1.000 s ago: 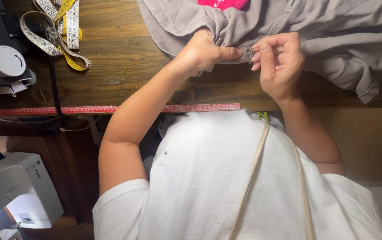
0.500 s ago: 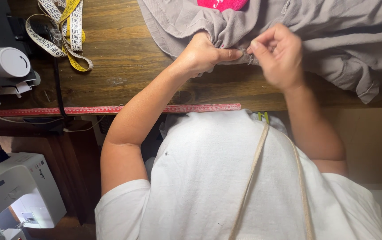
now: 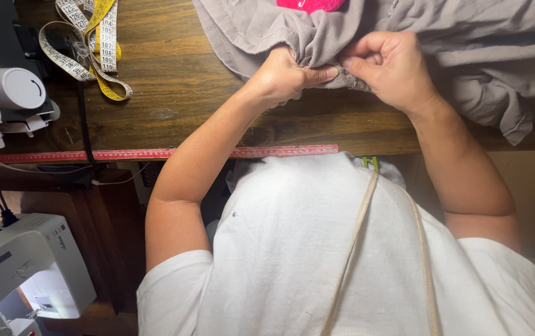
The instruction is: Ripping out seams on a pair of pants using thread snips and hands for garment adjustment
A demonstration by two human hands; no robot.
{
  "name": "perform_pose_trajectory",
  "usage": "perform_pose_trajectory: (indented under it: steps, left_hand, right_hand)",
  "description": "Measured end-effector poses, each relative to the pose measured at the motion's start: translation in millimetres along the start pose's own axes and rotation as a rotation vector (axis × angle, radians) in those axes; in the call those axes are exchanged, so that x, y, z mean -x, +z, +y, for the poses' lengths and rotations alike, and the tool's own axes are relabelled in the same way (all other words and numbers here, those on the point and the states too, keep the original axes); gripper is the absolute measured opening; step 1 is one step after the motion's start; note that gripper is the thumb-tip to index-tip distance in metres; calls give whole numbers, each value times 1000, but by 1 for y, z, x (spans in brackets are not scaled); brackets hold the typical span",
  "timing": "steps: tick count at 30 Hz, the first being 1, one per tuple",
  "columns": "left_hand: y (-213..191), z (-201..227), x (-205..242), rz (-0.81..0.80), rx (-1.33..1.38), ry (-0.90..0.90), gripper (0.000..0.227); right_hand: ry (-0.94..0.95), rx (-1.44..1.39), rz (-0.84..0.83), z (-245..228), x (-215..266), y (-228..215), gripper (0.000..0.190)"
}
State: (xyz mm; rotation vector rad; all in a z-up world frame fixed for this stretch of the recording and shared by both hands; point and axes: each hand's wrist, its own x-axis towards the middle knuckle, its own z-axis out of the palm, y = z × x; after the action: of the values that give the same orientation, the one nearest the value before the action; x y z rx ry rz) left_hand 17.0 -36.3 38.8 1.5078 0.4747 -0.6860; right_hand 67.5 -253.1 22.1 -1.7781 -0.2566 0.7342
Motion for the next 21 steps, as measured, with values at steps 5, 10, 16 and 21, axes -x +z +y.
perform_pose_trajectory:
  steps: [5, 10, 16, 21]
  left_hand:
    - [6, -10, -8, 28, 32, -18, 36]
    - [10, -16, -10, 75, 110, 35, 37]
    - [3, -10, -9, 26, 47, -19, 40]
    - [-27, 18, 17, 70, -362, -146, 53]
  right_hand:
    - [28, -7, -28, -1, 3, -2, 6]
    - [33, -49, 1, 11, 3, 5, 7]
    - [-6, 148, 13, 6, 8, 2, 7]
    - [-548, 454, 153, -23, 47, -19, 15]
